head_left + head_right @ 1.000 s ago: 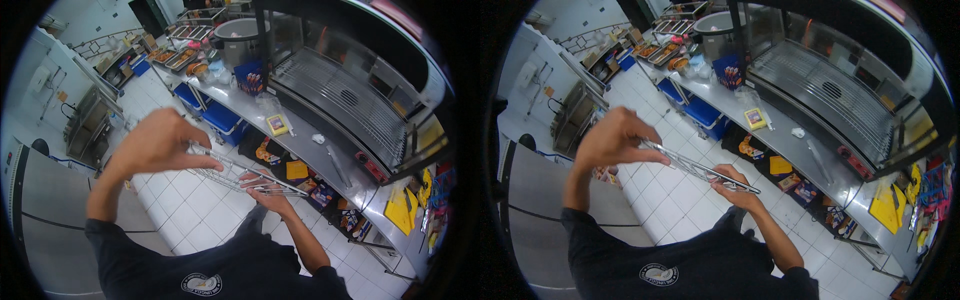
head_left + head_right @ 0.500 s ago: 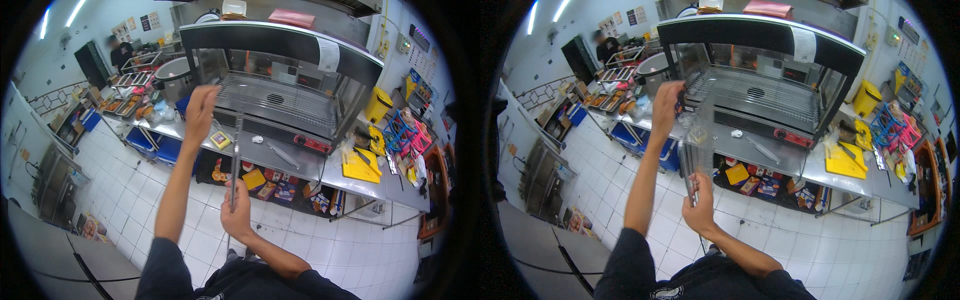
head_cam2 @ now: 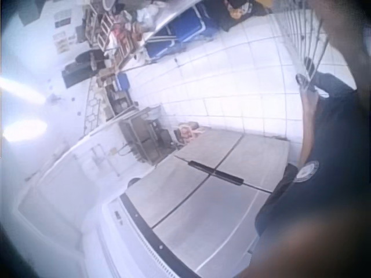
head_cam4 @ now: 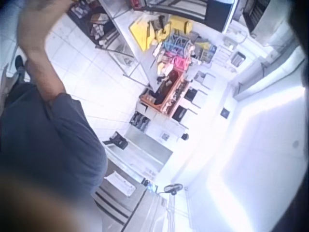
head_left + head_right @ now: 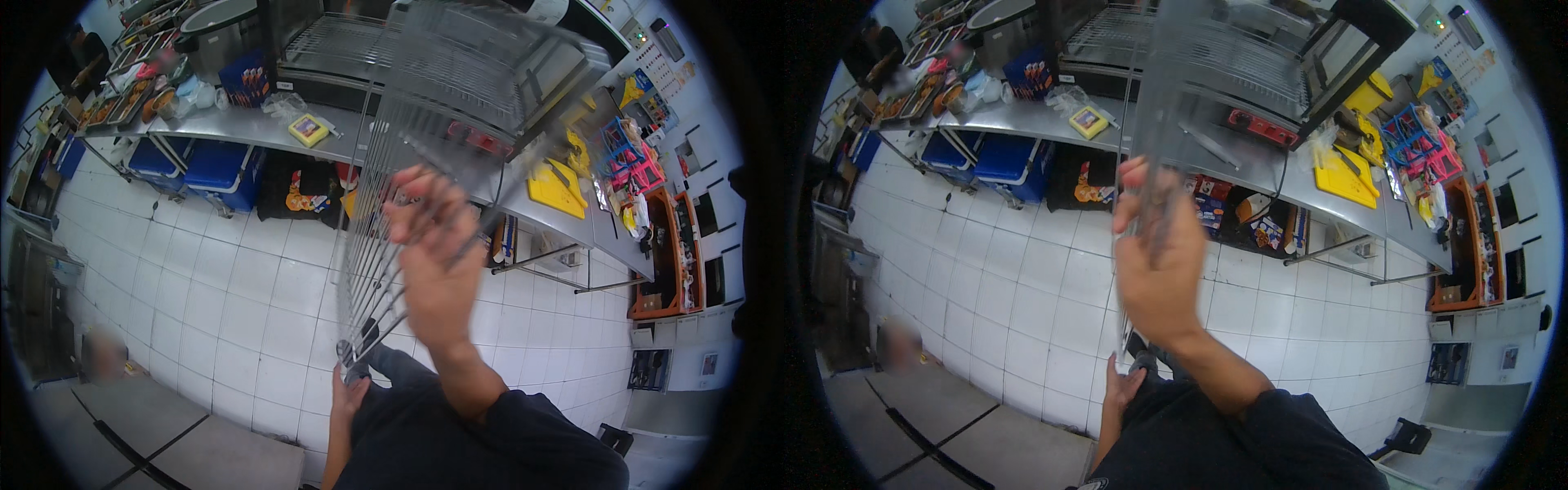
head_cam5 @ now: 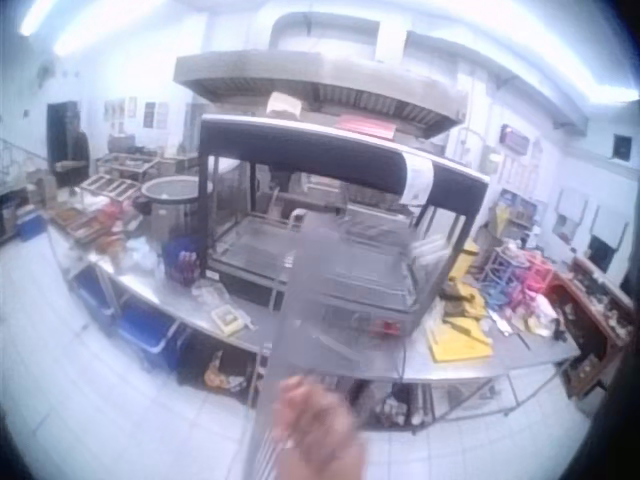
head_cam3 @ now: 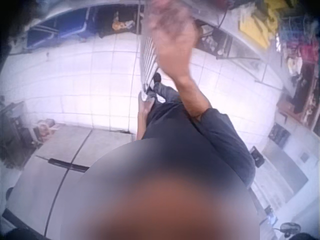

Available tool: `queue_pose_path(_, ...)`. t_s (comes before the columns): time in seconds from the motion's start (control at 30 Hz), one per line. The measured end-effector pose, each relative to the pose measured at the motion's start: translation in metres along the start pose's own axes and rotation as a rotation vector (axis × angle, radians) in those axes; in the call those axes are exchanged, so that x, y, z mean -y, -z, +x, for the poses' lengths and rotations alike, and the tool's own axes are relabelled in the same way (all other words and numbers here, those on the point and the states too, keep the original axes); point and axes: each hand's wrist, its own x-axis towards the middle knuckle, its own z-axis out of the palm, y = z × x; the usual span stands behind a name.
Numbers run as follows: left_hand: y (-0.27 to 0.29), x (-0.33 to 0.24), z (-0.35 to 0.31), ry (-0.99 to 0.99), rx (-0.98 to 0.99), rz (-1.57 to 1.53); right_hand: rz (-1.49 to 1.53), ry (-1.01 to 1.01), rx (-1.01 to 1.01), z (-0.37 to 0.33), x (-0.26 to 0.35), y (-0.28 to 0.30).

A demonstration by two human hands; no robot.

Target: The person assembles a commercial food warmer by installing multiple metal wire racks into the unit. They retrieve racks from a nearby sink area, place them into the warmer, and adjust their positions. Finally, the person plugs in the unit and turns on the internal lights.

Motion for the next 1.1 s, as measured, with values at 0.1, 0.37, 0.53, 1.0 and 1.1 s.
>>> queue_pose_path(0.1,-0.041,-0.025,-0.038,-0.021,0.516,-0.476,0.252,0.04,-0.086,0.01,0.014,0.026)
queue_pose_path(0.37,-0.165,-0.194,-0.083,-0.727,1.006,-0.569,0.389,-0.079,-0.427,0.029,-0.008,0.133)
queue_pose_path(0.53,-0.257,-0.246,-0.134,-0.861,1.117,-0.348,0.483,-0.148,-0.607,0.058,-0.05,0.192)
queue_pose_path(1.0,-0.491,-0.298,-0.105,-0.778,1.301,-0.268,0.434,0.022,-0.552,0.193,-0.064,0.246)
queue_pose_path(1.1,-0.518,-0.315,-0.106,-0.748,1.334,-0.257,0.367,0.018,-0.573,0.211,-0.07,0.245)
